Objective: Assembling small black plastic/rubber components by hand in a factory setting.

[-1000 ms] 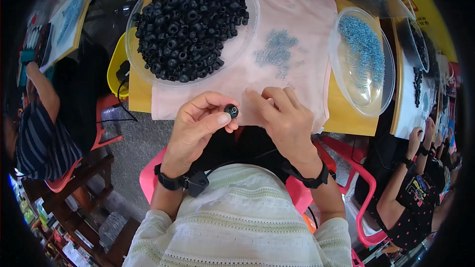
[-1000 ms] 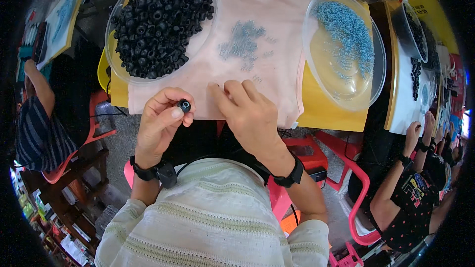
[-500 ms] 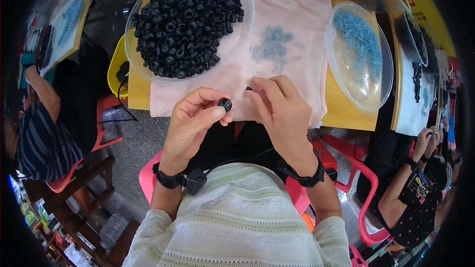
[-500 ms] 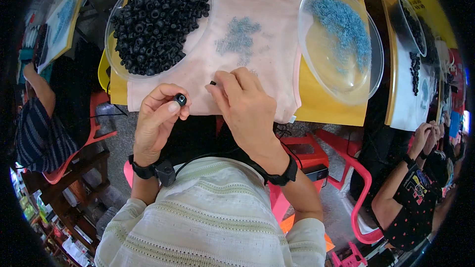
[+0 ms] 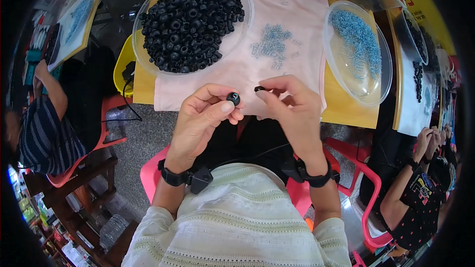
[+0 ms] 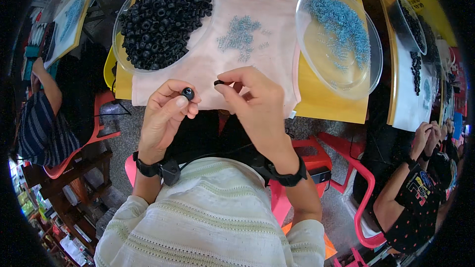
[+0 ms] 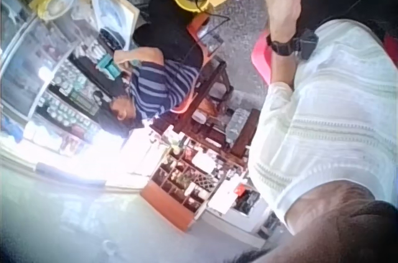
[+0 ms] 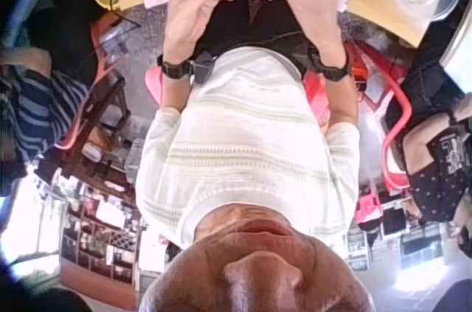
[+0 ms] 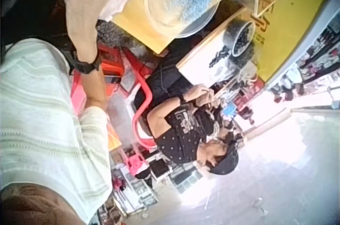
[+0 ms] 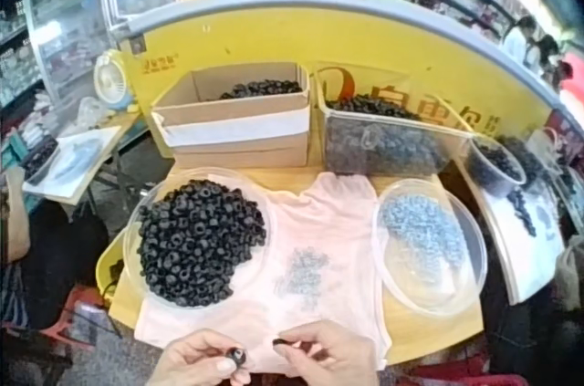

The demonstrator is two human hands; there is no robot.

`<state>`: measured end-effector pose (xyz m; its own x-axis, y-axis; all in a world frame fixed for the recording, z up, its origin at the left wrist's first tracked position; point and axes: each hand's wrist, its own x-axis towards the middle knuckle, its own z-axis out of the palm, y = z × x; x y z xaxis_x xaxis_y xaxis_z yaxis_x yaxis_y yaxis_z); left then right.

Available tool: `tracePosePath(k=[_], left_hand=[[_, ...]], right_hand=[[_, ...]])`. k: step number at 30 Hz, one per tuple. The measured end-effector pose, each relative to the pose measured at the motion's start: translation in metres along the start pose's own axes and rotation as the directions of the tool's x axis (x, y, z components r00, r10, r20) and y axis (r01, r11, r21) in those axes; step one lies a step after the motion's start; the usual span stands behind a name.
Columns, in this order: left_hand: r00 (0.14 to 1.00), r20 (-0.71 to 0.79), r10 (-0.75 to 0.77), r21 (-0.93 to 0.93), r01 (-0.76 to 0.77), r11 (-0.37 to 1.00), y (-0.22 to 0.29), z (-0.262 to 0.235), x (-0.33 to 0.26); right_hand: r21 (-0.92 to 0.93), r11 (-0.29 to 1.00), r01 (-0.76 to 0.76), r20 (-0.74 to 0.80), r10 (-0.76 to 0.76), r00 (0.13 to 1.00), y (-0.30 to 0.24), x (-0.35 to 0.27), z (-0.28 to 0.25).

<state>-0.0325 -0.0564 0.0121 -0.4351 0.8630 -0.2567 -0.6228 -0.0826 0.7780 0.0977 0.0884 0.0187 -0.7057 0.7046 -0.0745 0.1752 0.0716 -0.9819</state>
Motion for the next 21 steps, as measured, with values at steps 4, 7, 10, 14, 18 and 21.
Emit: tracePosePath(k=[4,7,10,14,18,21], left_hand=[[0.994,0.098,-0.039,-0.033,0.042,0.999,-0.003,0.010,0.006],[0.990,0.129,-0.057,-0.015,0.059,0.998,-0.004,0.023,0.011],[0.985,0.146,-0.089,-0.041,0.096,0.995,-0.005,0.032,0.015],[0.980,0.169,-0.107,-0.047,0.117,0.992,-0.007,0.036,0.018],[0.982,0.157,-0.108,0.002,0.109,0.994,-0.009,0.038,0.018],[0.984,0.142,-0.106,0.070,0.097,0.993,-0.009,0.039,0.018]], right_hand=[[0.270,0.962,-0.026,0.060,0.010,0.998,-0.024,-0.005,-0.026],[0.252,0.967,0.030,0.076,-0.050,0.996,-0.030,-0.009,-0.037],[0.232,0.970,0.075,0.085,-0.097,0.992,-0.029,-0.011,-0.042],[0.188,0.977,0.104,0.105,-0.125,0.987,-0.027,-0.012,-0.047],[0.144,0.975,0.167,0.124,-0.186,0.975,-0.024,-0.010,-0.050],[0.192,0.971,0.144,0.126,-0.170,0.977,-0.017,-0.010,-0.050]])
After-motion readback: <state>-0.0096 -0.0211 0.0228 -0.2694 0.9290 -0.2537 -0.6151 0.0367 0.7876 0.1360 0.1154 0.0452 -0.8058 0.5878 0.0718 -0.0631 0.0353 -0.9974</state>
